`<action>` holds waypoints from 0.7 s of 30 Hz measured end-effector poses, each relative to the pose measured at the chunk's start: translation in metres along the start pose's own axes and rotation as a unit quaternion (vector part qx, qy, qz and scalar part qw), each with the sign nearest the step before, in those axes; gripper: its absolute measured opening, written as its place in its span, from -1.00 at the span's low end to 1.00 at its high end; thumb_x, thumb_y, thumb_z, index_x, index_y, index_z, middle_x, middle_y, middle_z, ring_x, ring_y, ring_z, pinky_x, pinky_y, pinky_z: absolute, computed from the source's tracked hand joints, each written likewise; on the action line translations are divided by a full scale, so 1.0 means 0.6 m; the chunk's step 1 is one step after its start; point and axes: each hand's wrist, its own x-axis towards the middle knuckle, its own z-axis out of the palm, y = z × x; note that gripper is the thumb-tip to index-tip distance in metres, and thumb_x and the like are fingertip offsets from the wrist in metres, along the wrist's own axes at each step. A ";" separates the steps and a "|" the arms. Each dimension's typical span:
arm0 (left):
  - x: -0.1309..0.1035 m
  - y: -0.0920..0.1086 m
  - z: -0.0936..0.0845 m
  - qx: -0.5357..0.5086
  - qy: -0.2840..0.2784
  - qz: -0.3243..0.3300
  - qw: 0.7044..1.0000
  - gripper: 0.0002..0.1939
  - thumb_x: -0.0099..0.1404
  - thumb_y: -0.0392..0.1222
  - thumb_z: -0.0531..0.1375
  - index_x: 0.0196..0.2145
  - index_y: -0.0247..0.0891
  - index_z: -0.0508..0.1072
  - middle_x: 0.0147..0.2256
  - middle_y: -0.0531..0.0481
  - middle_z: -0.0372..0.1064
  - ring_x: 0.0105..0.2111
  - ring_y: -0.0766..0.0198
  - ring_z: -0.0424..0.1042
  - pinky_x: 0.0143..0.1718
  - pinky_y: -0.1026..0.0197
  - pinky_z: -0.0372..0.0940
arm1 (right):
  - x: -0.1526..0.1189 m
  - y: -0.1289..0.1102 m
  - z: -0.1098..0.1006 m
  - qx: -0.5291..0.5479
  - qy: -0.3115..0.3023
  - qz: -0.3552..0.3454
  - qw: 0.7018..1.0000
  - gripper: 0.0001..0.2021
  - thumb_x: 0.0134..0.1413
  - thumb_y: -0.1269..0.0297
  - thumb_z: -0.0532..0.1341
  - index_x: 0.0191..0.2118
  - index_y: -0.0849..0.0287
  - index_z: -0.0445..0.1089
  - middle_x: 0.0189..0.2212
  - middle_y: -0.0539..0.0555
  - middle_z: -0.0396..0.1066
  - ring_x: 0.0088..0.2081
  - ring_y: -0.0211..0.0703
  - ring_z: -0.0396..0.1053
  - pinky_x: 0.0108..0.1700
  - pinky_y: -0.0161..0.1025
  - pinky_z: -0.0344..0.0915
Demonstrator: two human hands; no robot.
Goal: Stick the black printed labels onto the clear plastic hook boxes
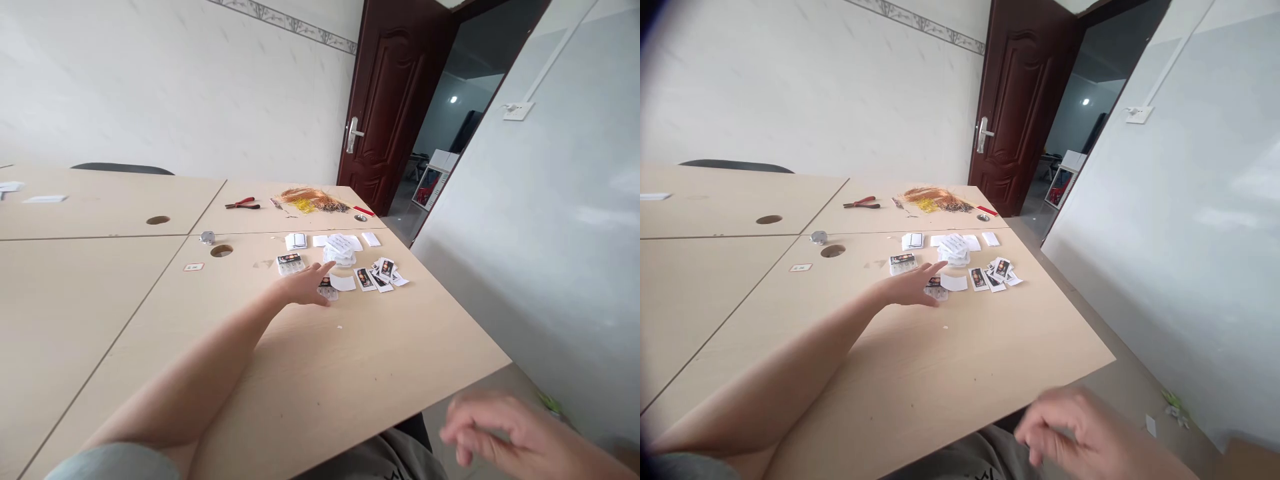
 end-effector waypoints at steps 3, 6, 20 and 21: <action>0.000 0.000 0.000 -0.014 -0.003 -0.015 1.000 -0.26 0.37 -0.06 0.28 0.39 -0.13 0.09 0.34 -0.25 0.08 0.21 -0.15 0.29 0.14 -0.25 0.32 | 0.111 -0.055 -0.045 -0.096 0.037 -0.100 0.990 -0.64 0.42 0.02 0.03 -0.05 -0.05 0.55 -0.25 -0.01 0.62 -0.20 -0.16 0.57 -0.13 -0.27 0.48; 0.003 0.001 0.001 -0.022 -0.007 -0.029 0.999 -0.14 0.35 -0.01 0.29 0.44 -0.11 -0.05 0.34 -0.27 0.09 0.22 -0.14 0.29 0.16 -0.24 0.30 | 0.245 -0.077 -0.041 -0.153 0.070 -0.126 0.978 -0.72 0.40 0.27 0.13 0.11 0.13 0.45 0.10 0.18 0.48 0.11 -0.01 0.44 0.15 0.00 0.37; -0.034 0.013 -0.010 -0.018 0.083 -0.049 0.995 0.09 0.26 -0.18 0.28 0.47 0.09 -0.39 0.39 -0.14 0.01 0.28 -0.13 0.21 0.19 0.00 0.26 | 0.408 -0.086 -0.084 -0.176 0.017 -0.173 0.969 -0.81 0.34 0.26 0.22 -0.02 0.19 0.47 -0.04 0.14 0.52 -0.05 -0.04 0.50 0.03 0.03 0.45; -0.040 0.017 -0.018 -0.016 0.099 -0.034 0.994 0.09 0.27 -0.18 0.26 0.46 0.13 -0.41 0.42 -0.10 -0.07 0.31 -0.12 0.17 0.20 0.00 0.26 | 0.404 -0.090 -0.098 -0.151 0.026 -0.183 0.971 -0.74 0.35 0.25 0.19 0.09 0.11 0.43 0.06 0.16 0.48 0.02 -0.01 0.49 0.06 0.01 0.44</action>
